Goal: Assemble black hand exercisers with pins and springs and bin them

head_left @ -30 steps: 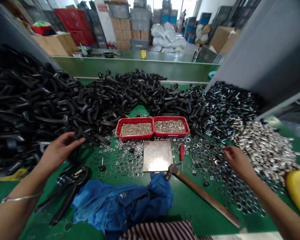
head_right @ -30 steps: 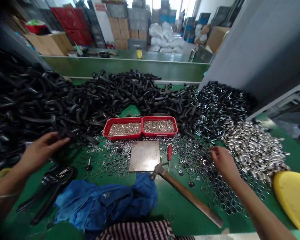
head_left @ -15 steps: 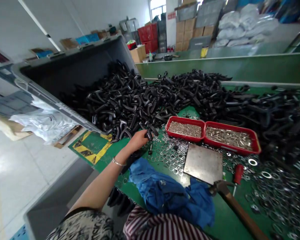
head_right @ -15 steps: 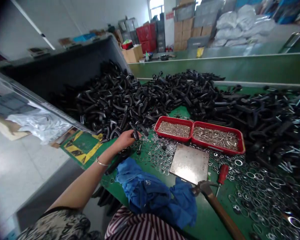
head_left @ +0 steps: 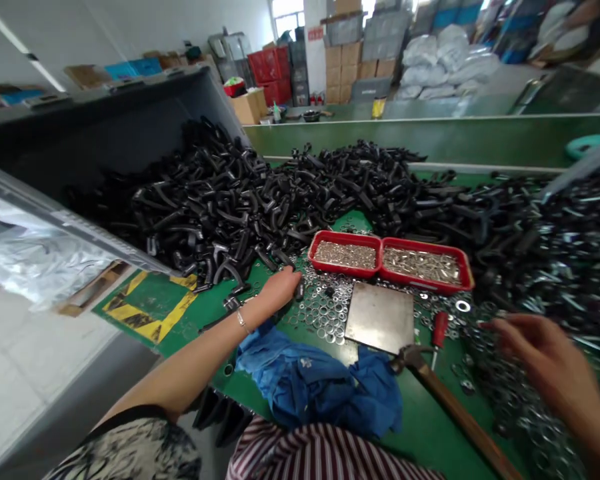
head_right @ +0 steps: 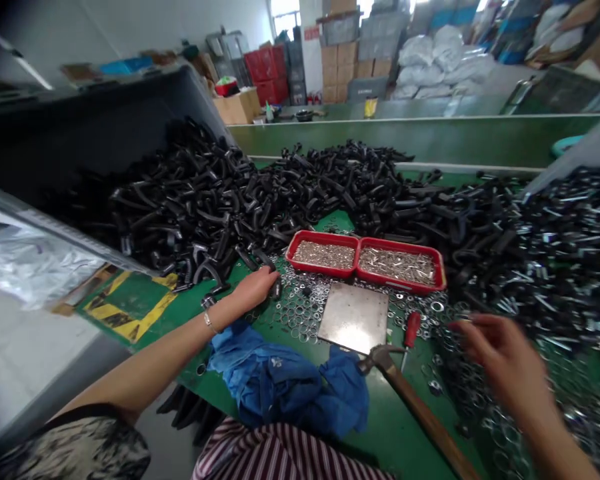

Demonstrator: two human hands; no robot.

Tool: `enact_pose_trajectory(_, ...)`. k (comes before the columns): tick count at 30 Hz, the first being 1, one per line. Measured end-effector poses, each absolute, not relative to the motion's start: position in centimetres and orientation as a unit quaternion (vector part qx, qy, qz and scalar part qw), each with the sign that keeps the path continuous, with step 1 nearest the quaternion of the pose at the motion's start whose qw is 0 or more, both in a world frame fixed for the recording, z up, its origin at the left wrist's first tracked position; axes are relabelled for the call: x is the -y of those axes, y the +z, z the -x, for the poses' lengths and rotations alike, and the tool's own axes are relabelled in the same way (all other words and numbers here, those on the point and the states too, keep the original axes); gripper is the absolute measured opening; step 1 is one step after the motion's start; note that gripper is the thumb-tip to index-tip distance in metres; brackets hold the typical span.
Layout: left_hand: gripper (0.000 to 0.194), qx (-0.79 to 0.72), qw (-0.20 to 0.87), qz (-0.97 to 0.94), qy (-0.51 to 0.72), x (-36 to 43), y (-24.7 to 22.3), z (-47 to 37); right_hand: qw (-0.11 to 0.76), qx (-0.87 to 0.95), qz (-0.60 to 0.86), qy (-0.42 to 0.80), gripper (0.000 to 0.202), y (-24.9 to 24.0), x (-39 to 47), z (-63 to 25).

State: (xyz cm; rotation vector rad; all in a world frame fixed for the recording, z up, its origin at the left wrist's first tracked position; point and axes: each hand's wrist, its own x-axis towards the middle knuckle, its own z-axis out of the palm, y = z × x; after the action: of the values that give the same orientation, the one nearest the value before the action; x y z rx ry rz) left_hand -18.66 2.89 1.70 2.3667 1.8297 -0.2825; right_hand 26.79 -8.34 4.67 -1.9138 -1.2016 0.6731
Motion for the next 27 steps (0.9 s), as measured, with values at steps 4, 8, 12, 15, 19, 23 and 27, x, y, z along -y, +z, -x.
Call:
enact_pose_trajectory(4, 0.028, -0.6, 0.067, -0.791, -0.104, -3.8, 1.7, 18.1, 0.447, 0.41, 0.533, 0.59, 0.036, 2.8, 8.2, -19.7)
enact_pose_trajectory(8, 0.028, -0.599, 0.078, -0.791, -0.101, -4.4, 1.5, 18.2, 0.486, 0.309, 0.436, 0.691, 0.028, 1.7, 8.3, -16.0)
enact_pose_trajectory(12, 0.021, -0.618, 0.105, -0.774, -0.09, -5.4, 1.5, 18.9, 0.481, 0.268, 0.395, 0.735, 0.024, 1.1, 8.0, -15.4)
enact_pose_trajectory(15, 0.017, -0.635, 0.128, -0.759, -0.066, -6.5, 2.1, 19.8, 0.479, 0.252, 0.373, 0.754, 0.019, 0.8, 7.8, -15.2)
enact_pose_trajectory(19, 0.029, -0.648, 0.143, -0.748, 0.012, -5.8, 3.3, 19.8, 0.488, 0.246, 0.373, 0.75, 0.016, 0.6, 7.9, -14.9)
enact_pose_trajectory(23, 0.026, -0.566, 0.439, -0.646, 0.265, -2.2, 3.6, 15.0, 0.479, 0.282, 0.403, 0.727, 0.02, 0.3, 7.1, -14.8)
enact_pose_trajectory(27, 0.035, -0.462, 0.613, -0.52, 0.376, 0.8, 2.2, 7.7, 0.454, 0.35, 0.437, 0.693, 0.026, 0.8, 5.9, -14.3)
